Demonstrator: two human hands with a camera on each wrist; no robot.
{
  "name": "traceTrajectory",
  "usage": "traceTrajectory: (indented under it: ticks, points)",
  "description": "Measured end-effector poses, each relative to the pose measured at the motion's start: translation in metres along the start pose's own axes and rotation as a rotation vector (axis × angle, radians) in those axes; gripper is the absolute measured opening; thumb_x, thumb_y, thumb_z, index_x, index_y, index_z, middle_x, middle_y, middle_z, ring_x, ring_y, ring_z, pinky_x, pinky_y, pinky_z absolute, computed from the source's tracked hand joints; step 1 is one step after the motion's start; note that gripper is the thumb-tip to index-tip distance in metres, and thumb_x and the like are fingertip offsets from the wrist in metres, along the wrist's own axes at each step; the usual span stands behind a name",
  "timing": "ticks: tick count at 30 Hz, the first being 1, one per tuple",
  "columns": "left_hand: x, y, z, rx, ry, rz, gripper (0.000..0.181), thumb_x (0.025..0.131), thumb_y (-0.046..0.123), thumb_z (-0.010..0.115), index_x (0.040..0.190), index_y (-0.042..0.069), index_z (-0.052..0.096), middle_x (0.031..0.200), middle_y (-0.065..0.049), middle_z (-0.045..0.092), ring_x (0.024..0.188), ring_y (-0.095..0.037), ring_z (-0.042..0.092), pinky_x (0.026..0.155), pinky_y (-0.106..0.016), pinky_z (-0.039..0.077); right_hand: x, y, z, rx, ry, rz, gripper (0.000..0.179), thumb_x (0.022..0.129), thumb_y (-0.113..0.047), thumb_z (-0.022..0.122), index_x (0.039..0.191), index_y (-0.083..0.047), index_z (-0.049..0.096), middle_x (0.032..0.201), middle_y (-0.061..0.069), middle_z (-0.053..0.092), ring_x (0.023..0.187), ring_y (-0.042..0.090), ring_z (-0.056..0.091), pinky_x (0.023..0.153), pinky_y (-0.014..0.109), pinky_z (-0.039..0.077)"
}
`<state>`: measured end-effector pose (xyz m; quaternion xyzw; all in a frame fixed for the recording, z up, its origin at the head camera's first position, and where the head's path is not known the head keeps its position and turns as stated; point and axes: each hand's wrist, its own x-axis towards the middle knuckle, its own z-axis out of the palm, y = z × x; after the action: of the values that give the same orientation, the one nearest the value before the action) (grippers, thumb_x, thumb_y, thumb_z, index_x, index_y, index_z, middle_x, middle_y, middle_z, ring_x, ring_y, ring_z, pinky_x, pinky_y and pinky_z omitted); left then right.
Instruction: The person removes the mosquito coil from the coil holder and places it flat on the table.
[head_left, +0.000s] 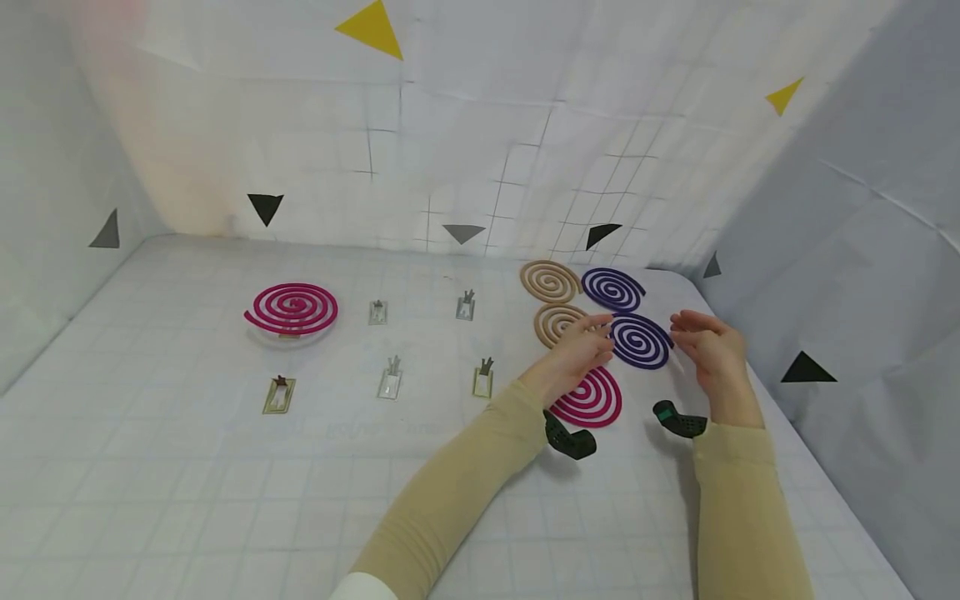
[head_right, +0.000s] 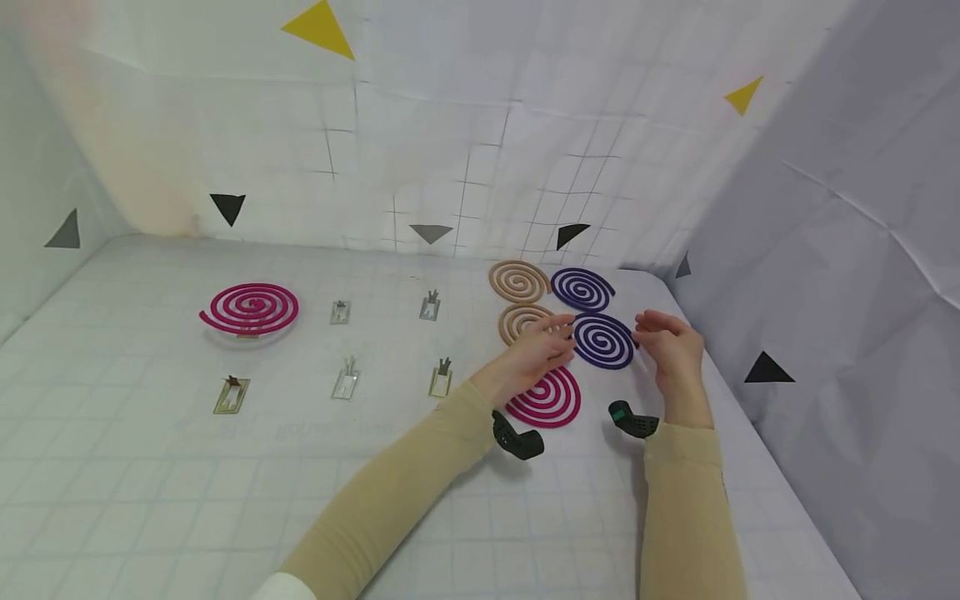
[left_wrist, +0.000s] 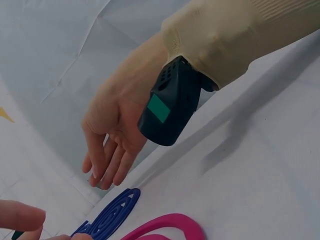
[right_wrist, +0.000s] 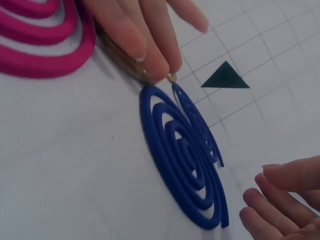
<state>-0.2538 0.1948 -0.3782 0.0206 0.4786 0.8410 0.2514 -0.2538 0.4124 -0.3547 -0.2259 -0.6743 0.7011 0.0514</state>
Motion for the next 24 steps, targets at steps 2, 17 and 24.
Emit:
traceTrajectory:
  ticks: [2, 17, 24]
  points:
    - [-0.001, 0.002, 0.0, 0.001, 0.011, 0.011, 0.049, 0.095, -0.008, 0.05, 0.144, 0.001, 0.048, 0.155, -0.02, 0.04, 0.143, -0.031, 0.04, 0.114, -0.044, 0.04, -0.002, -0.005, 0.005, -0.021, -0.004, -0.009, 0.046, 0.092, 0.004, 0.063, 0.135, -0.013, 0.057, 0.124, -0.002, 0.063, 0.123, 0.016, 0.055, 0.108, 0.024, 0.042]
    - [-0.005, 0.013, 0.007, 0.081, 0.057, 0.095, 0.053, 0.091, -0.006, 0.056, 0.143, 0.002, 0.049, 0.152, -0.016, 0.047, 0.141, -0.03, 0.044, 0.11, -0.038, 0.044, -0.029, -0.041, 0.035, -0.19, -0.071, -0.166, 0.053, 0.093, -0.012, 0.069, 0.144, -0.017, 0.053, 0.146, 0.004, 0.053, 0.129, 0.016, 0.053, 0.115, 0.029, 0.037]
    - [-0.031, 0.031, -0.001, 0.234, 0.123, 0.097, 0.052, 0.087, -0.004, 0.057, 0.138, 0.008, 0.057, 0.145, -0.012, 0.055, 0.104, -0.011, 0.058, 0.089, -0.025, 0.05, -0.046, -0.047, 0.045, -0.148, -0.113, -0.223, 0.05, 0.094, -0.01, 0.068, 0.142, -0.015, 0.055, 0.144, 0.005, 0.056, 0.127, 0.016, 0.054, 0.112, 0.026, 0.04]
